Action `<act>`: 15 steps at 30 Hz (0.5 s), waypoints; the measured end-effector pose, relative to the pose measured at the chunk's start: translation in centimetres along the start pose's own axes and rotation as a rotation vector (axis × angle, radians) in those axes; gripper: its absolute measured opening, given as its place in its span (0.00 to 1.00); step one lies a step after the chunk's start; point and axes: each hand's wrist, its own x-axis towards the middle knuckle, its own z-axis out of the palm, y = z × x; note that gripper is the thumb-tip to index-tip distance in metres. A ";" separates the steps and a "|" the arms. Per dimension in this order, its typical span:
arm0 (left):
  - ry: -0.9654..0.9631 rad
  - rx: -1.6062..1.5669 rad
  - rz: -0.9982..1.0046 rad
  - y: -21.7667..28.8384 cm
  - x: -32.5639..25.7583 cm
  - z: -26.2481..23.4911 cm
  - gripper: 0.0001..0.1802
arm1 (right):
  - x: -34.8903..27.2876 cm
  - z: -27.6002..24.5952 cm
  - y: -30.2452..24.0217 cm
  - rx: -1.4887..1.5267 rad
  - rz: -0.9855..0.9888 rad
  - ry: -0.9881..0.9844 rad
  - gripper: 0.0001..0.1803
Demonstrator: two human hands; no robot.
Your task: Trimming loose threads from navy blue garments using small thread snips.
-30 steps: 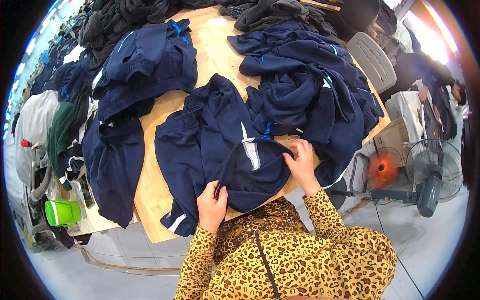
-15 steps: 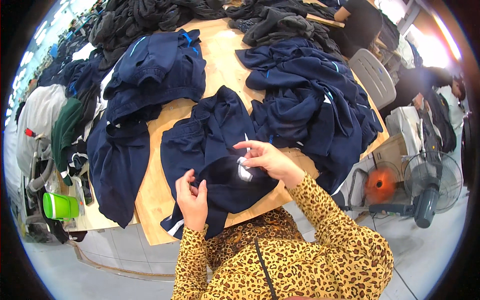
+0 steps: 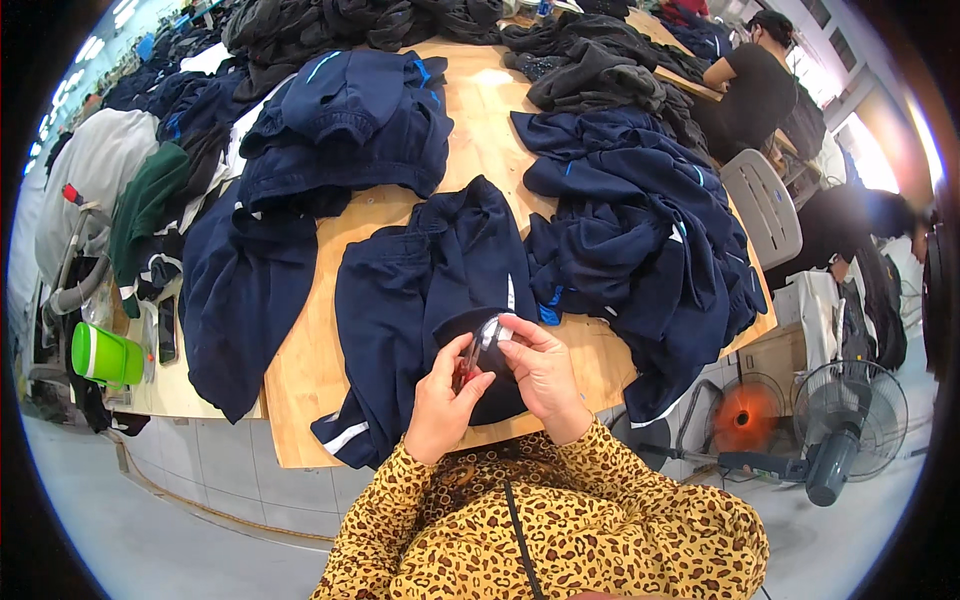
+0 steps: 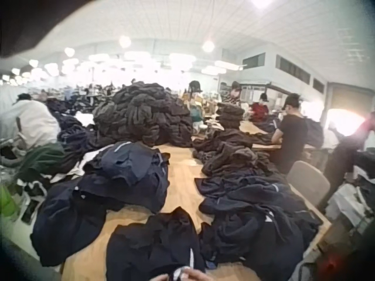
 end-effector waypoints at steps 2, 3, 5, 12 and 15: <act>0.011 0.058 0.037 -0.2 0.1 0.0 0.25 | -0.2 0.3 -0.1 -0.013 -0.025 0.002 0.18; 0.010 0.109 0.033 0.0 0.1 0.0 0.24 | -0.3 0.6 -0.3 -0.022 -0.029 -0.005 0.18; 0.009 0.159 0.028 0.0 0.3 0.1 0.23 | -0.4 0.7 -0.3 -0.031 -0.031 -0.012 0.18; 0.026 0.195 0.095 0.0 0.6 0.4 0.22 | -0.3 0.6 -0.2 -0.045 -0.030 -0.013 0.19; 0.007 0.159 0.054 0.0 0.7 0.2 0.21 | -0.3 0.7 -0.2 -0.047 -0.029 -0.008 0.19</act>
